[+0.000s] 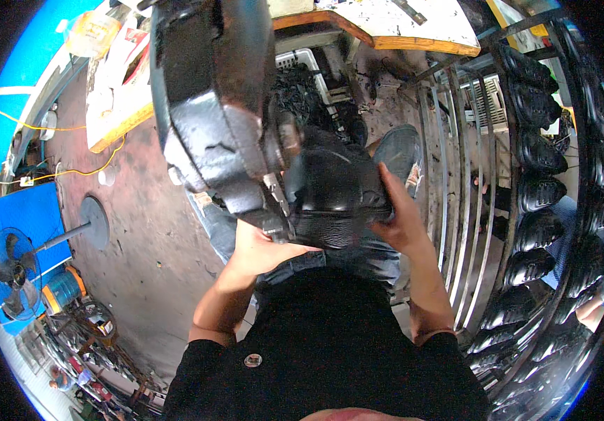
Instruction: Operating a specialized sewing or lasting machine to assemble shoes.
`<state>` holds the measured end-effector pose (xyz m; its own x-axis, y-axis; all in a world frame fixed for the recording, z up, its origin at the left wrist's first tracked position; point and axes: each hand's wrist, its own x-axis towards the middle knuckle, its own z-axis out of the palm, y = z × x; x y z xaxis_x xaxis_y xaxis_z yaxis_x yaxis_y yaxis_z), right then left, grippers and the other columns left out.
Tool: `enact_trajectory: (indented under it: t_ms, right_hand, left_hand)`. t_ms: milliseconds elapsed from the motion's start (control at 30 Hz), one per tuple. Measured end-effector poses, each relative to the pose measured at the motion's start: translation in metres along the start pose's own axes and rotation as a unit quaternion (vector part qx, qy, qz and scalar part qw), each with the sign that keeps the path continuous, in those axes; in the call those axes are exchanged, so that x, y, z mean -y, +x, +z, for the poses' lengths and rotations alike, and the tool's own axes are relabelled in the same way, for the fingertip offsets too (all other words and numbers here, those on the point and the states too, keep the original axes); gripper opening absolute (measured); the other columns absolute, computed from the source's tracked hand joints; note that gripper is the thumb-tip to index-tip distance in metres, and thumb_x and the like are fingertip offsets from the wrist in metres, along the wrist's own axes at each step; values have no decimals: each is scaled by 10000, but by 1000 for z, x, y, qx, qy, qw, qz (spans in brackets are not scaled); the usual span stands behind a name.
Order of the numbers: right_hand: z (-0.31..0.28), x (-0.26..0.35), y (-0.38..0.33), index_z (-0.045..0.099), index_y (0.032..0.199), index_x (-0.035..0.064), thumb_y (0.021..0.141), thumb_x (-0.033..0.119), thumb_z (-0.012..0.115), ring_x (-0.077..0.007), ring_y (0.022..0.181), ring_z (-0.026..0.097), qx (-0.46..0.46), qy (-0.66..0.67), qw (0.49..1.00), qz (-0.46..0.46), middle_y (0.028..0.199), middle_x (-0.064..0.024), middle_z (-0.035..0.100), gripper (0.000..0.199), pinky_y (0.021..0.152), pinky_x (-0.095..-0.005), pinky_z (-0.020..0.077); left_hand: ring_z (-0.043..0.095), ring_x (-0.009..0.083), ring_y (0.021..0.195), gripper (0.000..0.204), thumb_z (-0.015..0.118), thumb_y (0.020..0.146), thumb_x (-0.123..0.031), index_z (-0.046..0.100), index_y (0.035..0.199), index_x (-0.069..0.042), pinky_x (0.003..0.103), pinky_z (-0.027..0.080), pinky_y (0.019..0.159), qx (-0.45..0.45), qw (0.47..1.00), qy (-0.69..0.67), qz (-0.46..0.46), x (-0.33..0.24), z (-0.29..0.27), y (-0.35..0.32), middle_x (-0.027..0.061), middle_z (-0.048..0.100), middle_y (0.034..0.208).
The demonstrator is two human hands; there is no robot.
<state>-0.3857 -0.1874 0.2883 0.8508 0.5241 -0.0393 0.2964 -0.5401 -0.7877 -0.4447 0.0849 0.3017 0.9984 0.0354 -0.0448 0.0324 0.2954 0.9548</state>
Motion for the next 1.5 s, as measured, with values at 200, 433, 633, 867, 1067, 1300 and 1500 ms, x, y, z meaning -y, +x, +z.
enact_trajectory:
  t_ms: [200,433,633,867,1067,1300,1500]
  right_hand:
    - [-24,12,4,335,1543,42,564,-71,821,-375,1290,505,-5,-33,998,-54,1402,-196,502,1099,1094,-419,396]
    - [-66,48,10,492,1472,92,535,-35,810,-349,1164,548,-5,-68,997,-37,1284,-159,566,998,1035,-420,419]
    - [-121,81,22,625,1316,52,461,145,874,-334,1080,600,-46,-198,971,-124,1202,-127,658,895,953,-426,469]
    - [-140,122,18,621,1272,4,440,270,918,-351,1011,661,-40,-194,959,-201,1267,-180,661,922,913,-437,511]
    - [-136,101,-46,663,1226,15,626,352,908,-336,1137,654,-85,-153,983,-58,1236,-174,674,731,988,-430,499]
    - [-182,206,-197,606,1297,-7,742,246,875,-251,1180,583,-715,-373,590,35,1289,-164,620,667,1012,-381,450]
    - [-258,290,-390,594,1328,35,840,221,788,-276,1123,641,-670,-661,262,214,1239,-156,663,557,990,-388,476]
  left_hand:
    - [560,273,1264,954,909,656,19,384,1452,27,440,485,1056,15,1000,26,-5,-3,-3,-1,158,532,1409]
    - [552,289,1278,861,841,733,59,386,1462,-4,444,491,1059,37,998,-7,48,9,-3,-3,158,510,1440]
    - [629,250,1146,792,837,732,71,435,1410,-8,424,549,968,17,987,157,20,23,-7,-13,128,592,1313]
    - [639,211,1048,737,865,699,27,518,1345,-40,373,523,918,-21,911,-403,-81,41,5,-16,88,642,1209]
    - [611,253,1146,484,636,891,37,509,1357,10,361,448,1034,99,973,-127,-166,51,-3,7,130,624,1293]
    - [525,275,1305,571,544,937,60,388,1485,21,362,364,1126,332,934,43,-123,47,31,17,203,535,1424]
    - [566,242,1241,600,622,915,17,413,1478,-1,350,445,1049,454,866,117,-173,55,31,2,173,557,1406]
